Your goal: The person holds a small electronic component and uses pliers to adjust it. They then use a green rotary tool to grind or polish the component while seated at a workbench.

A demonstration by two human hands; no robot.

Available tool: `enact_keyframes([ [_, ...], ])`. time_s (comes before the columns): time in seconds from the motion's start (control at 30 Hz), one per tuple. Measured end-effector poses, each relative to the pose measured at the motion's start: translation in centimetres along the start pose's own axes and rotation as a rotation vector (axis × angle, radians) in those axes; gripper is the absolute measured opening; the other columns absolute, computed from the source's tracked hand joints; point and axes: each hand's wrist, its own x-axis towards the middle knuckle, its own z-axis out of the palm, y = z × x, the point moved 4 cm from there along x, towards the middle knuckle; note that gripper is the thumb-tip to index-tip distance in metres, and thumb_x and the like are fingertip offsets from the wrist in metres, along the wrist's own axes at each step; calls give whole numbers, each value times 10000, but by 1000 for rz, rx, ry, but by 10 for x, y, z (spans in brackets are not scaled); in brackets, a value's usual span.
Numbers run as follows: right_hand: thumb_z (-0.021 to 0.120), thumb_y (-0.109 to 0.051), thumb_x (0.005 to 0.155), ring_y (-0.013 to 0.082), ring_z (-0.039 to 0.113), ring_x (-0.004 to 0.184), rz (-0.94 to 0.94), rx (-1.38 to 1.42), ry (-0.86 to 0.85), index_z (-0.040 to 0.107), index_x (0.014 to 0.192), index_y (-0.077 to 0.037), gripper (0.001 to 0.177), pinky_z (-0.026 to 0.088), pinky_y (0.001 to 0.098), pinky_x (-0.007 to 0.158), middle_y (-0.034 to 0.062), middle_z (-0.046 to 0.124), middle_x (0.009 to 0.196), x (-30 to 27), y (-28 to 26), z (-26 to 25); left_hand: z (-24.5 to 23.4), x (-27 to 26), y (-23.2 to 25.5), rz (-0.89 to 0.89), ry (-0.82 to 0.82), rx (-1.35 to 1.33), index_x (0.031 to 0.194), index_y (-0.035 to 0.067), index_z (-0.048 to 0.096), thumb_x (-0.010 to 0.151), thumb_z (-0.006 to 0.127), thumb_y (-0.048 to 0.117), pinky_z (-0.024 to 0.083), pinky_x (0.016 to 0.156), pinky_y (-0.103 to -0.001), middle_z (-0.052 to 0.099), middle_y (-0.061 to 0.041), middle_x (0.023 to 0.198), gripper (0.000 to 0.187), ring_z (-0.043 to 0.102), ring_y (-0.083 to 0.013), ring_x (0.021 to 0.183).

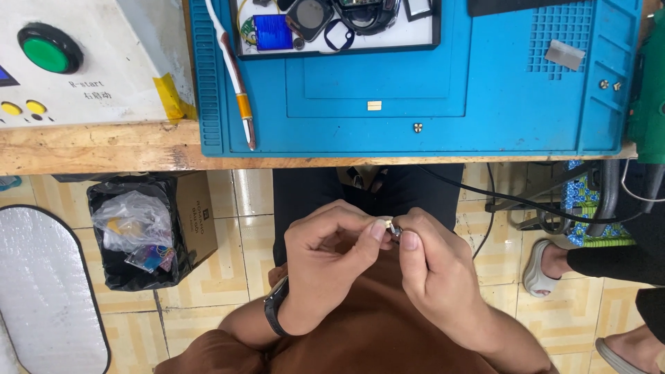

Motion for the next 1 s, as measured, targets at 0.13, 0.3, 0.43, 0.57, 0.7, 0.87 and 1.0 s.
enact_keyframes([
  [0.13,317,-183,974,176,493,615,-50,1,14,539,889,-12,293,397,283,561,68,537,743,0,1,0,0,0,0,8,-13,-15,754,35,647,830,649,44,542,586,-201,665,-72,708,76,639,-131,651],
  [0.3,316,-191,974,174,475,585,-63,-22,34,541,875,-10,305,377,277,521,70,526,725,-1,2,1,1,1,0,18,-18,-5,748,36,642,832,647,51,541,592,-208,663,-72,704,86,637,-140,657],
  [0.43,304,-190,976,189,467,576,-117,-11,64,529,860,12,324,374,280,508,95,520,712,-1,4,2,1,1,1,23,-5,-5,738,38,640,824,652,36,536,593,-208,664,-62,699,87,630,-132,652],
  [0.57,310,-186,971,194,479,550,-135,-16,80,538,853,32,337,385,279,490,109,528,690,0,3,2,1,1,1,22,-8,-2,740,44,639,831,654,72,539,594,-208,660,-61,694,96,639,-134,644],
  [0.7,306,-168,968,204,480,529,-183,-22,112,528,824,52,343,367,277,464,125,526,662,0,0,2,2,0,2,45,-19,0,750,45,638,831,656,75,539,605,-214,665,-65,711,88,642,-142,655],
  [0.87,303,-148,966,203,470,512,-216,-44,147,522,799,55,342,354,275,445,118,531,647,0,1,1,3,1,2,53,-21,0,759,47,643,827,661,75,543,608,-212,667,-64,716,76,644,-141,658],
  [1.0,296,-148,965,190,452,482,-208,-83,138,526,786,40,347,313,268,415,105,499,622,-2,0,-1,2,0,3,46,-41,-26,774,44,643,833,656,79,545,612,-209,665,-68,719,70,647,-144,662],
])
